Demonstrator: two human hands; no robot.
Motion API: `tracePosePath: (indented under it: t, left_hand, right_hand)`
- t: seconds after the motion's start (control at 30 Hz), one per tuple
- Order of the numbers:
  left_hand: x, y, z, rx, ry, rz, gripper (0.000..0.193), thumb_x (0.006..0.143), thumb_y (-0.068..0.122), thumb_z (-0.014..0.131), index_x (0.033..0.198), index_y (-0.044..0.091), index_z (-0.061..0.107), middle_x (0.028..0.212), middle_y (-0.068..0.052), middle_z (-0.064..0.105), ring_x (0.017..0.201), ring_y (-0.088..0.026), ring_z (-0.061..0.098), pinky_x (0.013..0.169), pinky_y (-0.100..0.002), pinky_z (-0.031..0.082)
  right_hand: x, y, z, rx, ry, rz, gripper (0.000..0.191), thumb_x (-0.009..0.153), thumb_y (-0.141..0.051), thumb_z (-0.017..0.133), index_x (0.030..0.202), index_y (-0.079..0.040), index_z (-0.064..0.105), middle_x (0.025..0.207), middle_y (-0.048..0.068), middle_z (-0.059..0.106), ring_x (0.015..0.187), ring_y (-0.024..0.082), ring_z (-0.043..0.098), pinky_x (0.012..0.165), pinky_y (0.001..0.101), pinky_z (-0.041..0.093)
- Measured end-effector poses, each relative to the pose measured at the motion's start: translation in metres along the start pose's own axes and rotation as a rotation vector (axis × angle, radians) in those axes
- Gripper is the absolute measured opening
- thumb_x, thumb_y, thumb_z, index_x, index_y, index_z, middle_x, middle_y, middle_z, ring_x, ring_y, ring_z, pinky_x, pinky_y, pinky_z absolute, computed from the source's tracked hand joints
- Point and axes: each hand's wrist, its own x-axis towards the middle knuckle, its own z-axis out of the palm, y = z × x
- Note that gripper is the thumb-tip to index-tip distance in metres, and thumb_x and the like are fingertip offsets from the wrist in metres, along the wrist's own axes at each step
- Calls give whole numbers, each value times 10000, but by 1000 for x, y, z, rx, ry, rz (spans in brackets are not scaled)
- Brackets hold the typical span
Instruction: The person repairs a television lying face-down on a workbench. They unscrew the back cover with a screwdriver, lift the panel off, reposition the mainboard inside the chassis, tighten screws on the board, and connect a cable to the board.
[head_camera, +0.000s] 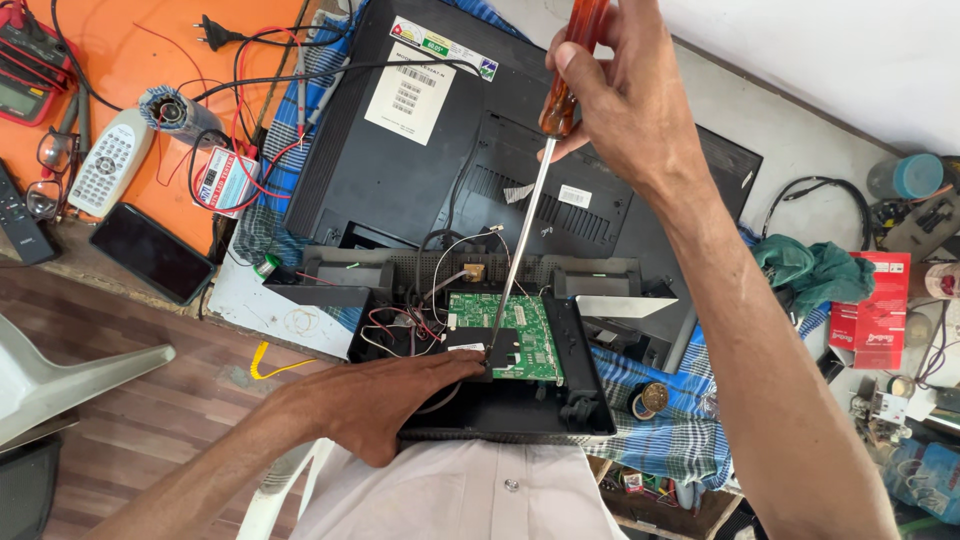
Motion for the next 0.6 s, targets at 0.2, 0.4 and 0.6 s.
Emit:
tracePosePath:
  t: [0.2, 0.4, 0.6]
  left_hand:
    - [1, -1, 1, -16, -16, -12, 1127, 522, -45, 714, 1551, 28, 262, 1672, -181, 231, 1545, -310, 246, 1244, -355, 232]
    - [2, -3, 3, -5, -3, 12, 1127, 523, -42, 720, 1551, 12, 260, 1666, -198, 240, 1544, -318, 254, 1250, -355, 233]
    - [2, -3, 3, -6, -1, 28, 1119, 534, -37, 728, 1549, 5, 261, 1665, -207, 236, 1543, -326, 253, 1249, -361, 232]
  right_hand:
    - [-2, 11, 0, -10, 0, -2, 505, 1163, -58, 482, 1582, -25, 202, 1245, 215, 625, 902, 274, 806, 671, 365, 661]
    - [-4, 13, -1, -2, 3, -6, 490, 1171, -60, 479, 1583, -29, 216, 1241, 220, 631, 906, 278, 805, 672, 369, 661]
    - [-3, 14, 0, 16, 0, -9, 487, 1164, -56, 488, 1575, -27, 229, 1238, 217, 634, 912, 286, 809, 675, 371, 662]
